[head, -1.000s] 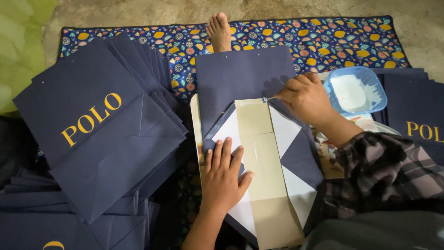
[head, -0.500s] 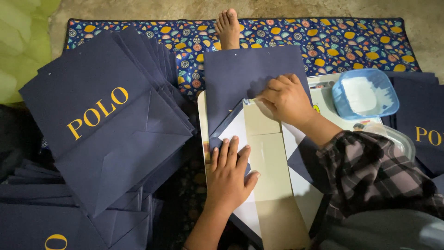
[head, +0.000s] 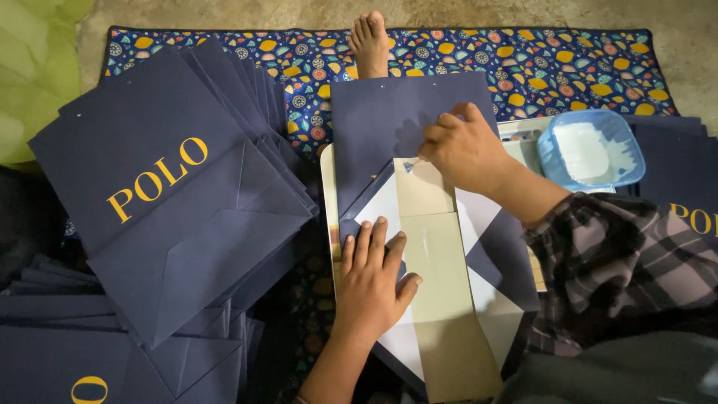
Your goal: The person assembles a dark blue paper bag with a gold 'POLO' logo by applying white adhesive to the inner flaps using a small brush. They fold the flaps inward to form the bag's base, press them to secure the bond, and wipe the exterior with a white cloth. The finished bag is placed on a stack of completed bags.
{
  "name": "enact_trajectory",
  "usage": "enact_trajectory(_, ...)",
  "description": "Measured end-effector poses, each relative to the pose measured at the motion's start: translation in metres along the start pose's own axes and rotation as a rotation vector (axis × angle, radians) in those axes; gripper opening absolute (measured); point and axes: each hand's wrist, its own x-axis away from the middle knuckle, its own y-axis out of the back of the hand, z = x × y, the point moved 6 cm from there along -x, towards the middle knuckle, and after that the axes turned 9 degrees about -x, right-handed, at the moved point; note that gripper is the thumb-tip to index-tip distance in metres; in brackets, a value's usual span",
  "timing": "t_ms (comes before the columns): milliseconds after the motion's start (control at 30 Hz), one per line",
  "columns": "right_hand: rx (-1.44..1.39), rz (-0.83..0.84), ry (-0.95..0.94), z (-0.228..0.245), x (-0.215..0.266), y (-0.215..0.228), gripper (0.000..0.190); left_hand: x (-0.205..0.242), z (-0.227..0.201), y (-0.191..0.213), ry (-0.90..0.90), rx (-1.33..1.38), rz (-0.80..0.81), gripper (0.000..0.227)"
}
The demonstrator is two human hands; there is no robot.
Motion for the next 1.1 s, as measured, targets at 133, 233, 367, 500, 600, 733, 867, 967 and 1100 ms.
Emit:
enact_trajectory(133, 0.057, 0.073, 0.006, -0.009, 0.007, -0.004, 0.018, 0.000, 0.000, 0.002, 0.002, 0.039, 0.004, 0.066)
enact_trajectory(233, 0.126, 0.199, -0.026, -0.018, 0.015, -0.014, 0.029, 0.000, 0.000, 0.004, -0.003, 0.073, -0.004, 0.064)
enact_trajectory(367, 0.191, 0.229, -0.062, -0.026, 0.022, -0.016, 0.018, -0.001, 0.000, 0.003, -0.005, 0.041, 0.005, 0.068)
enact_trajectory(500, 0.098, 0.177, -0.132, -0.028, 0.031, -0.013, 0.018, 0.004, 0.002, -0.009, -0.006, 0.075, -0.061, 0.069)
enact_trajectory(600, -0.101, 0.440, -0.383, -0.047, 0.042, -0.014, 0.016, 0.004, 0.001, -0.006, -0.013, 0.063, -0.079, 0.070)
enact_trajectory(733, -0.740, 0.347, -0.818, -0.043, 0.083, 0.025, 0.021, 0.005, 0.001, -0.006, -0.014, 0.045, -0.061, 0.069)
enact_trajectory(867, -1.364, 0.154, -1.156, -0.016, 0.179, 0.032, 0.021, 0.002, -0.001, -0.002, -0.012, -0.018, -0.040, 0.069)
enact_trajectory(967, -1.516, 0.064, -1.207, 0.010, 0.243, 0.036, 0.023, 0.000, -0.002, 0.000, -0.009, -0.057, -0.004, 0.066)
enact_trajectory(1100, -1.687, -0.165, -1.421, 0.041, 0.316, 0.032, 0.023, -0.003, -0.003, -0.004, 0.013, -0.101, 0.015, 0.067)
